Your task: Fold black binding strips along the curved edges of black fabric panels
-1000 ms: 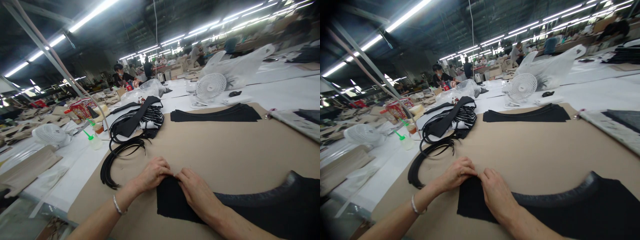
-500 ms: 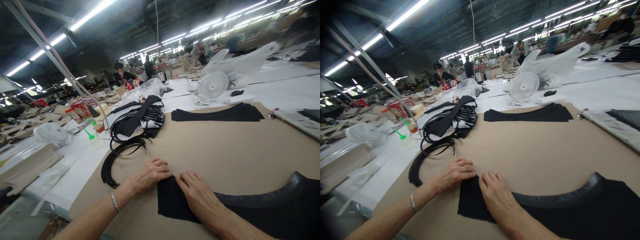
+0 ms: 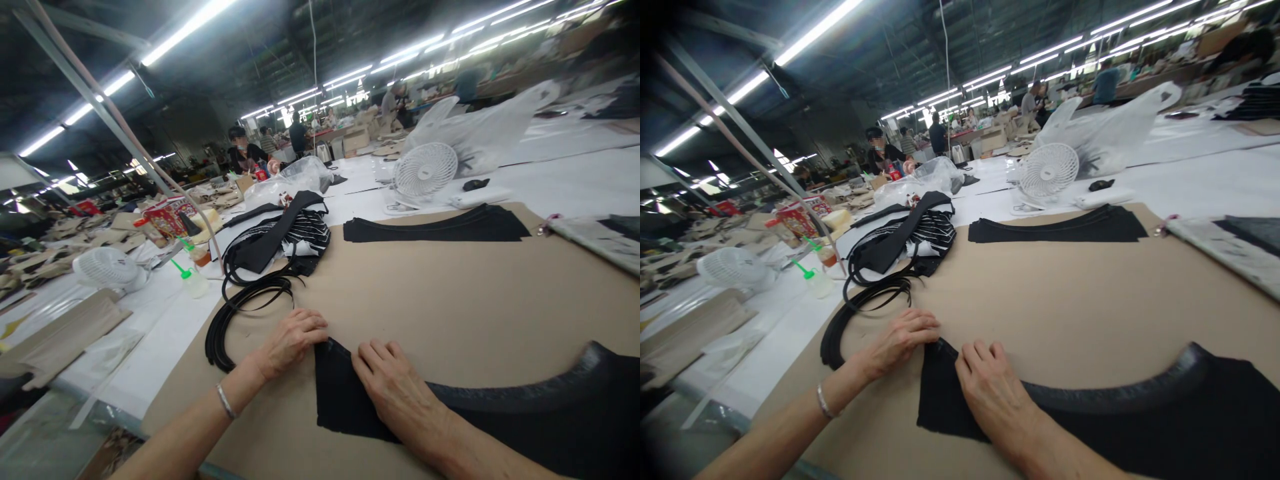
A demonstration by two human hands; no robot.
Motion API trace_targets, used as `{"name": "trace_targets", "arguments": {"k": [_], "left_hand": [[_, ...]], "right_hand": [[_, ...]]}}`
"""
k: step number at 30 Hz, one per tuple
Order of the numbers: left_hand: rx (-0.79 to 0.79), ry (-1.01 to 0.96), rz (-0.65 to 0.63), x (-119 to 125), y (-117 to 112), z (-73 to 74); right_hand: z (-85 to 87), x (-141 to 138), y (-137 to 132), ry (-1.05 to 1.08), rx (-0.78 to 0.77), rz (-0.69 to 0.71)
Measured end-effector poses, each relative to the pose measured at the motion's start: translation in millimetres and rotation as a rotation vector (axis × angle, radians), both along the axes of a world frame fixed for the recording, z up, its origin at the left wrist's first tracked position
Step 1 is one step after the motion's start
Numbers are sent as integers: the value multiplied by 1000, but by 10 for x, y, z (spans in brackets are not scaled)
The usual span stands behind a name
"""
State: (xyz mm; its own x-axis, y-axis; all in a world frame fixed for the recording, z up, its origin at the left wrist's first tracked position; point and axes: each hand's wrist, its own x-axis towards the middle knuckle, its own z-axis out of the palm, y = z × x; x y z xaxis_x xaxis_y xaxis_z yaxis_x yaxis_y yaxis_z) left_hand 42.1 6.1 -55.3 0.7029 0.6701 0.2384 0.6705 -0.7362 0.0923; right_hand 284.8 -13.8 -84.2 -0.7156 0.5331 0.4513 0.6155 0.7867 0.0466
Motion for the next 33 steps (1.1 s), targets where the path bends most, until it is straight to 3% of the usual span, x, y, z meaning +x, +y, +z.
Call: {"name": "trace_targets", "arguments": {"k": [8,13,16,23,27,33], "left_hand": [[-23,55,42,62,-101,-12],[150,70,65,-78,-76,11],[223,11,159,10,-137,56],[-156,-244,201,552,-273,-31],[-188,-198,185,558,-235,-83],[-202,-130,152,490,-302,-73]], "right_hand": [[1,6,-16,-20,0,-10],[3,-2,-7,-31,-28,-8],[15,-8,-6,-41,-43,-8],[69,14,9,-60,-186,-64],[102,44,45,-36,-295,-73],[106,109,86,-11,-307,-7]]}}
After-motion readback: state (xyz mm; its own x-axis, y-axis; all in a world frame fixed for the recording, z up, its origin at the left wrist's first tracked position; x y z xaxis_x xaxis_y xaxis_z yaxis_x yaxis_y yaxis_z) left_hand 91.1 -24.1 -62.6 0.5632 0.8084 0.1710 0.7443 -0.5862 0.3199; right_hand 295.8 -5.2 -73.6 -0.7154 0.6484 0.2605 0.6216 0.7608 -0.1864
